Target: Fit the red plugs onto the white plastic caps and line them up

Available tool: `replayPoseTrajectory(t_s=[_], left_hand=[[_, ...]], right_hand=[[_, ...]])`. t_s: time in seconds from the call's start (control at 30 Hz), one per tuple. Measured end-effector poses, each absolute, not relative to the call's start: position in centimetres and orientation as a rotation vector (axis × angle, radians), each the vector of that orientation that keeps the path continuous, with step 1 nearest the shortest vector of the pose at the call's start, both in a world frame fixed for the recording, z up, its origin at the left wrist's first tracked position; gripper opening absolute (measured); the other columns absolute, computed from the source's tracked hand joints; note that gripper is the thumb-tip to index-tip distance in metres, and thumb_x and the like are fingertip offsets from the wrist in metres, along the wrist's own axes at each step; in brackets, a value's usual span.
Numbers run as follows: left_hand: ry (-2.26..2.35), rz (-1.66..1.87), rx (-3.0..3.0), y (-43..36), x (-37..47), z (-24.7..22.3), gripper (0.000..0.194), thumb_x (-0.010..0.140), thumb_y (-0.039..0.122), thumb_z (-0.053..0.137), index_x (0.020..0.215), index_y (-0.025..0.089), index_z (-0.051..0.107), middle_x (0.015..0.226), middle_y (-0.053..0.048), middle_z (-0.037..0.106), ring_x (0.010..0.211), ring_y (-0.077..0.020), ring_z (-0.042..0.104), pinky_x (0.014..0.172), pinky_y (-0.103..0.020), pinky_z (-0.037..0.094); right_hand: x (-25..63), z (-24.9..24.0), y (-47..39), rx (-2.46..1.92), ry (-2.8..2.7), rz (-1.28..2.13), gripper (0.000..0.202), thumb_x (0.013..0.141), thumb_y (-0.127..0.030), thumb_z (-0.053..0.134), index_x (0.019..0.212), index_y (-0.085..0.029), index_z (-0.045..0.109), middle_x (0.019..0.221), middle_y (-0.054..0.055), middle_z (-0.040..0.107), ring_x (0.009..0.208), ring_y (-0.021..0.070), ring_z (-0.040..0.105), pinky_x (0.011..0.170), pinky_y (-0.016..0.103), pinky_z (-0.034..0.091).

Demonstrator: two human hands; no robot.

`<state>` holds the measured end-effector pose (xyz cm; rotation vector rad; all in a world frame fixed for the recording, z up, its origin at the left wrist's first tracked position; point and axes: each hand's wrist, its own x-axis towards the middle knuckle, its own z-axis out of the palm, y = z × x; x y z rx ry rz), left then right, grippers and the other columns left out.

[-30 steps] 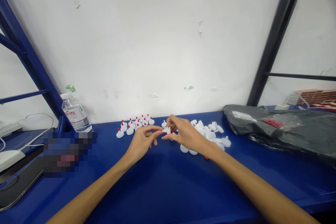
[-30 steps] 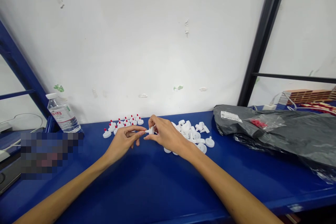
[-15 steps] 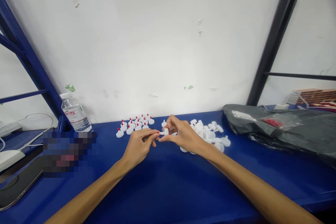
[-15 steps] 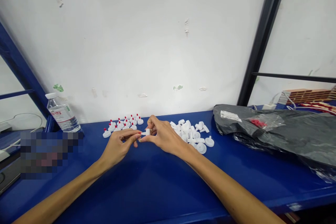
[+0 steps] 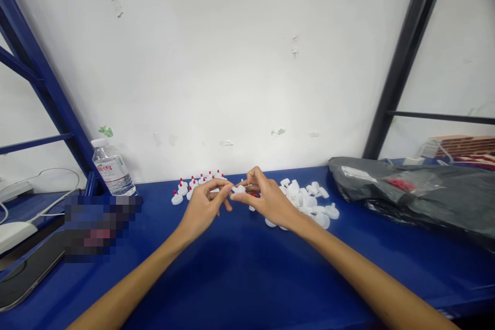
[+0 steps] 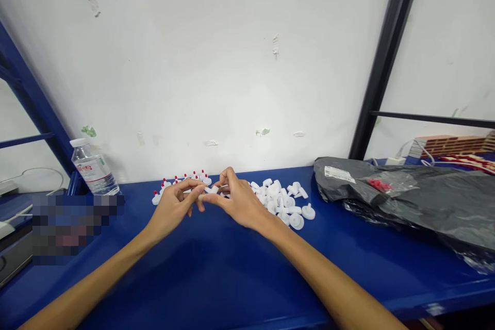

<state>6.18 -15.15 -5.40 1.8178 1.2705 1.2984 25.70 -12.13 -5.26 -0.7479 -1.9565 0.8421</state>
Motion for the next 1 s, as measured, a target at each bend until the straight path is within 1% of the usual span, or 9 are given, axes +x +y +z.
replayPoseTrajectory(t_s=[0.1, 0.23, 0.33, 0.43, 0.57, 0.7, 0.8, 0.87, 1.0], left_hand=[[1.448, 1.279, 1.944, -13.9, 4.9, -5.6, 0.036, 0.093, 0.049, 0.055, 0.101, 0.017, 0.067, 0.082, -0.004, 0.072, 0.057, -0.0154, 0.066, 0.049, -0.024, 0.044], [1.777, 1.047, 2.331, -11.4, 3.6, -5.4, 0.03, 0.094, 0.044, 0.051, 0.095, 0.021, 0.07, 0.089, -0.002, 0.075, 0.066, -0.0172, 0.065, 0.064, -0.029, 0.045], [1.874, 0.782, 2.528, -9.4, 3.5, -5.1, 0.028, 0.096, 0.039, 0.047, 0.096, 0.023, 0.07, 0.093, -0.003, 0.075, 0.08, -0.0212, 0.067, 0.067, -0.029, 0.043], [1.996, 0.494, 2.633, -7.8, 3.9, -5.2, 0.027, 0.097, 0.035, 0.045, 0.099, 0.023, 0.07, 0.098, -0.004, 0.075, 0.087, -0.023, 0.068, 0.068, -0.029, 0.042], [2.073, 0.254, 2.685, -6.5, 4.0, -5.7, 0.027, 0.096, 0.031, 0.047, 0.095, 0.021, 0.072, 0.092, -0.008, 0.075, 0.086, -0.0257, 0.069, 0.069, -0.03, 0.042], [2.13, 0.214, 2.698, -6.4, 3.9, -6.0, 0.031, 0.097, 0.032, 0.045, 0.1, 0.018, 0.073, 0.097, -0.014, 0.074, 0.093, -0.0297, 0.068, 0.074, -0.034, 0.044], [2.184, 0.273, 2.695, -7.1, 4.4, -6.1, 0.036, 0.098, 0.032, 0.043, 0.12, 0.017, 0.067, 0.104, -0.014, 0.073, 0.095, -0.0297, 0.068, 0.075, -0.035, 0.044], [2.165, 0.423, 2.706, -7.9, 5.0, -6.3, 0.038, 0.098, 0.03, 0.041, 0.128, 0.019, 0.061, 0.108, -0.011, 0.071, 0.094, -0.0272, 0.068, 0.074, -0.034, 0.045], [1.93, 0.743, 2.679, -9.8, 6.3, -7.6, 0.028, 0.096, 0.025, 0.043, 0.112, 0.024, 0.065, 0.101, -0.004, 0.07, 0.091, -0.0217, 0.066, 0.075, -0.031, 0.045]], right_hand=[[26.3, -4.8, -12.1, -0.812, -1.93, 0.7, 0.029, 0.095, -0.053, 0.053, 0.095, -0.026, 0.042, 0.098, 0.001, 0.068, 0.082, 0.019, 0.067, 0.069, 0.028, 0.044], [27.2, -4.2, -11.8, -0.877, -1.888, 0.562, 0.022, 0.102, -0.046, 0.039, 0.096, -0.026, 0.042, 0.074, -0.002, 0.065, 0.079, 0.0212, 0.068, 0.065, 0.028, 0.041], [27.5, -4.0, -11.7, -0.875, -1.892, 0.487, 0.017, 0.103, -0.04, 0.037, 0.095, -0.026, 0.042, 0.064, -0.004, 0.061, 0.077, 0.0215, 0.068, 0.066, 0.028, 0.04], [27.5, -3.9, -11.7, -0.859, -1.913, 0.421, 0.014, 0.103, -0.036, 0.037, 0.096, -0.025, 0.044, 0.071, -0.003, 0.063, 0.075, 0.0194, 0.066, 0.067, 0.028, 0.04], [27.4, -3.9, -11.8, -0.823, -1.931, 0.365, 0.01, 0.102, -0.032, 0.039, 0.097, -0.025, 0.044, 0.076, -0.004, 0.063, 0.07, 0.0168, 0.063, 0.066, 0.027, 0.04], [27.6, -3.7, -11.7, -0.828, -1.926, 0.326, 0.01, 0.102, -0.031, 0.039, 0.098, -0.024, 0.045, 0.079, -0.003, 0.063, 0.073, 0.0164, 0.063, 0.067, 0.026, 0.04], [27.9, -3.6, -11.5, -0.867, -1.958, 0.244, 0.012, 0.103, -0.029, 0.038, 0.097, -0.023, 0.048, 0.083, -0.001, 0.065, 0.073, 0.0163, 0.061, 0.066, 0.027, 0.04], [28.1, -3.7, -11.2, -0.907, -2.04, 0.155, 0.016, 0.103, -0.027, 0.039, 0.097, -0.022, 0.053, 0.086, 0.001, 0.067, 0.076, 0.0169, 0.061, 0.07, 0.028, 0.04], [28.5, -4.8, -10.3, -1.004, -2.3, -0.077, 0.018, 0.099, -0.031, 0.052, 0.102, -0.021, 0.066, 0.097, 0.007, 0.071, 0.1, 0.0241, 0.061, 0.088, 0.035, 0.04]])
